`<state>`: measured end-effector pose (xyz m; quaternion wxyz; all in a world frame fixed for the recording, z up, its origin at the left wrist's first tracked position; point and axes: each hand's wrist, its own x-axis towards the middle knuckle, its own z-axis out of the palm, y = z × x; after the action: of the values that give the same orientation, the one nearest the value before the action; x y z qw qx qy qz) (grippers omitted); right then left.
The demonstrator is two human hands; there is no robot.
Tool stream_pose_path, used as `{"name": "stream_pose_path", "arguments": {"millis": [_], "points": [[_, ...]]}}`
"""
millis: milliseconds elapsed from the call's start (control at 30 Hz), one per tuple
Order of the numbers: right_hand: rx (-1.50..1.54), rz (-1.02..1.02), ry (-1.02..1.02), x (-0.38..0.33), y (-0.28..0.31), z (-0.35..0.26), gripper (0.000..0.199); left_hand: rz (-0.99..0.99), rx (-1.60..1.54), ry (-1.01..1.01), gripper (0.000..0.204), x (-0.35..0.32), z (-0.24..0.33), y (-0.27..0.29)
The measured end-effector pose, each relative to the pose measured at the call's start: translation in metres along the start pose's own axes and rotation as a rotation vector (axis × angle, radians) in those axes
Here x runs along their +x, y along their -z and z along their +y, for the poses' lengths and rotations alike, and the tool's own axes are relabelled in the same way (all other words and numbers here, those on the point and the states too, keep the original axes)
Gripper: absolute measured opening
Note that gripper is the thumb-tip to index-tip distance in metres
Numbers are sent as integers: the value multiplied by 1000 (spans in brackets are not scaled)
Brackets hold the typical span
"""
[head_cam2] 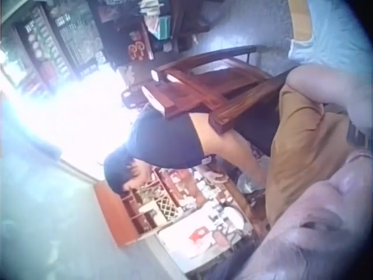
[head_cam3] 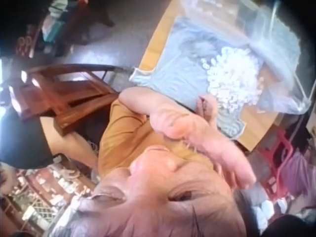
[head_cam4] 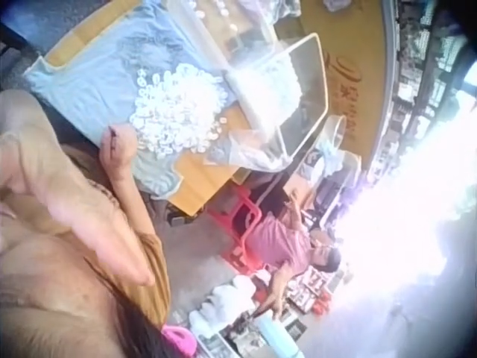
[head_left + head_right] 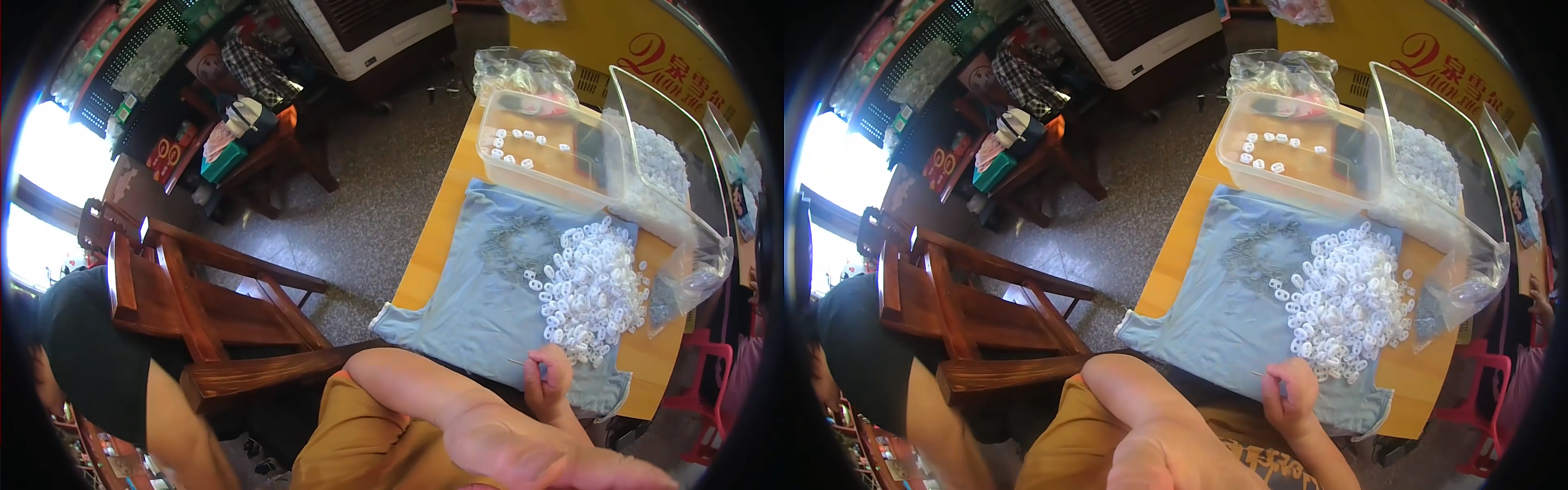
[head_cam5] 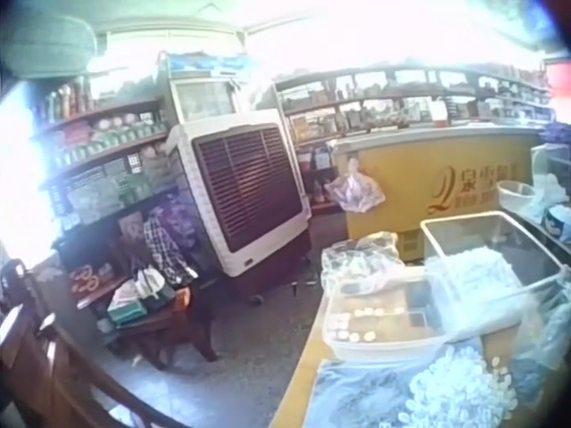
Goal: Assembling small white plastic components with metal springs using a thin metal pin tool.
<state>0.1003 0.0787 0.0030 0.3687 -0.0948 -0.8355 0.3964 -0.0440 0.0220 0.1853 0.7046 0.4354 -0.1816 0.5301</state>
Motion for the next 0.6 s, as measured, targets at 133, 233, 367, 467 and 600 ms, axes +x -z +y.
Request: {"name": "stream_pose_path", "arguments": {"millis": [133,233,367,467,600], "points": [[-56,-39,-7,-11,2,9,19,-83,-117,106,108,11,-15,2],[20,-6,38,-5,-7,11,20,3,-502,363,106,20,-8,0],[48,12,41,2,2,5,18,196,-709,455,108,24,-2,-4],[70,58,38,10,6,0,18,340,-668,518,117,19,-10,-12],[59,72,37,7,10,-1,16,76,-513,597,125,21,-13,2]]}}
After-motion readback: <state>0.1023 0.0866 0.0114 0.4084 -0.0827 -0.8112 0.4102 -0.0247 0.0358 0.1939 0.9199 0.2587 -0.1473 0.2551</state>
